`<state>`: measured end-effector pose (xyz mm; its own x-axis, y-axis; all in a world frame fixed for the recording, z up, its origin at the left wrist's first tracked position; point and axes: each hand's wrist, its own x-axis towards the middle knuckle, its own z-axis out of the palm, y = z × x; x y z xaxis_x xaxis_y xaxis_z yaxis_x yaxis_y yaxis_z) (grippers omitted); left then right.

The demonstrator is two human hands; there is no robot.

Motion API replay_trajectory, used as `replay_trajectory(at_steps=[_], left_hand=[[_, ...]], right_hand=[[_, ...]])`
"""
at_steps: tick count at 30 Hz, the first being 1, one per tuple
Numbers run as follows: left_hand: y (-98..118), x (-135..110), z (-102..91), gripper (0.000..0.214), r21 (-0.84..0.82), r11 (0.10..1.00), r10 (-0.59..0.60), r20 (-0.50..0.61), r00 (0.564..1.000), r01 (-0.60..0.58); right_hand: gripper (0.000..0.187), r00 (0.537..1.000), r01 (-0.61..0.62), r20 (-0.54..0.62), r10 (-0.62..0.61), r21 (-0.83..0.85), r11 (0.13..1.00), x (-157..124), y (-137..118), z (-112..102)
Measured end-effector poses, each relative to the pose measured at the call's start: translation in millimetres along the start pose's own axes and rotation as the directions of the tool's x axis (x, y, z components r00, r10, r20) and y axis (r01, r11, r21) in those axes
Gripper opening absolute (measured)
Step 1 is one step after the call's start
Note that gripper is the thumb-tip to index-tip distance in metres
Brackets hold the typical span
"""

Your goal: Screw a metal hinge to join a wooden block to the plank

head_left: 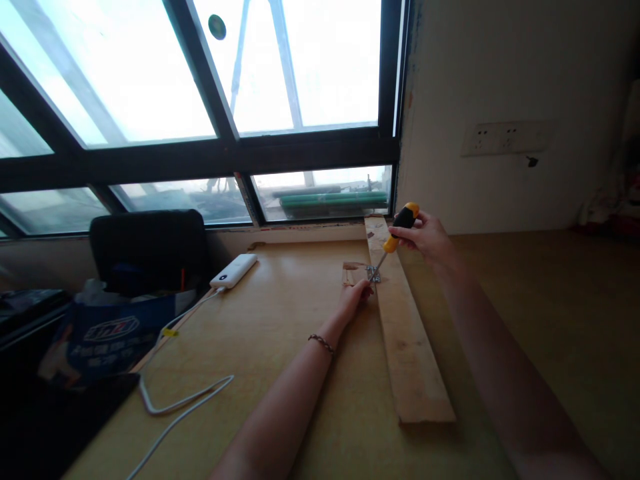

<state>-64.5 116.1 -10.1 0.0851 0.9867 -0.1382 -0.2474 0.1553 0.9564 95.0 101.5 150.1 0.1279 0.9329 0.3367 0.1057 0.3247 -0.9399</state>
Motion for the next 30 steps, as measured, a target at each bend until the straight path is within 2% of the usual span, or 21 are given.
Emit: replay_trajectory(at_steps=[7,12,15,18,21,24,26,30], left_hand=[[-1.6,1.3,-1.2,0.019,0.019,1.000,0.000,0.040,0.999,-0.001],[-4.2,4.7,-2.8,0.020,0.013,1.000,0.018,0.021,1.000,-0.018],[-4.7,5.2,-3.3,0.021,0.026,0.999,0.039,0.021,0.999,-0.040],[-5.1,4.6,-3.3,0.020,0.025,0.999,0.046,0.038,0.998,-0.047],[-5.7,4.1,-3.0,0.019,0.001,0.999,0.034,0.052,0.998,-0.034],[-5.6,3.7,-3.1,0.019,-0.014,1.000,0.013,0.069,0.998,-0.012],[-5.0,3.1,-3.2,0.018,-0.025,1.000,0.000,0.079,0.997,0.002],[-2.8,0.6,-3.0,0.016,-0.047,0.998,-0.025,0.082,0.996,0.029]], right_hand=[[0.045,1.000,-0.003,0.004,0.003,0.000,1.000,-2.2,-4.0,-0.2],[0.054,0.996,0.066,-0.049,-0.071,-0.100,0.993,-1.5,-2.0,0.4],[0.060,0.990,0.101,-0.086,-0.109,-0.097,0.990,0.6,-0.4,0.9],[0.055,0.992,0.121,-0.037,-0.124,-0.063,0.991,1.8,-0.1,1.4],[0.047,0.984,0.170,-0.032,-0.177,-0.158,0.973,3.1,2.0,1.7],[0.050,0.970,0.202,-0.076,-0.229,-0.267,0.942,5.8,6.0,1.0],[0.054,0.970,0.207,-0.078,-0.230,-0.233,0.950,7.4,7.7,0.5],[0.056,0.978,0.209,0.012,-0.209,0.040,0.977,6.1,6.3,2.1]])
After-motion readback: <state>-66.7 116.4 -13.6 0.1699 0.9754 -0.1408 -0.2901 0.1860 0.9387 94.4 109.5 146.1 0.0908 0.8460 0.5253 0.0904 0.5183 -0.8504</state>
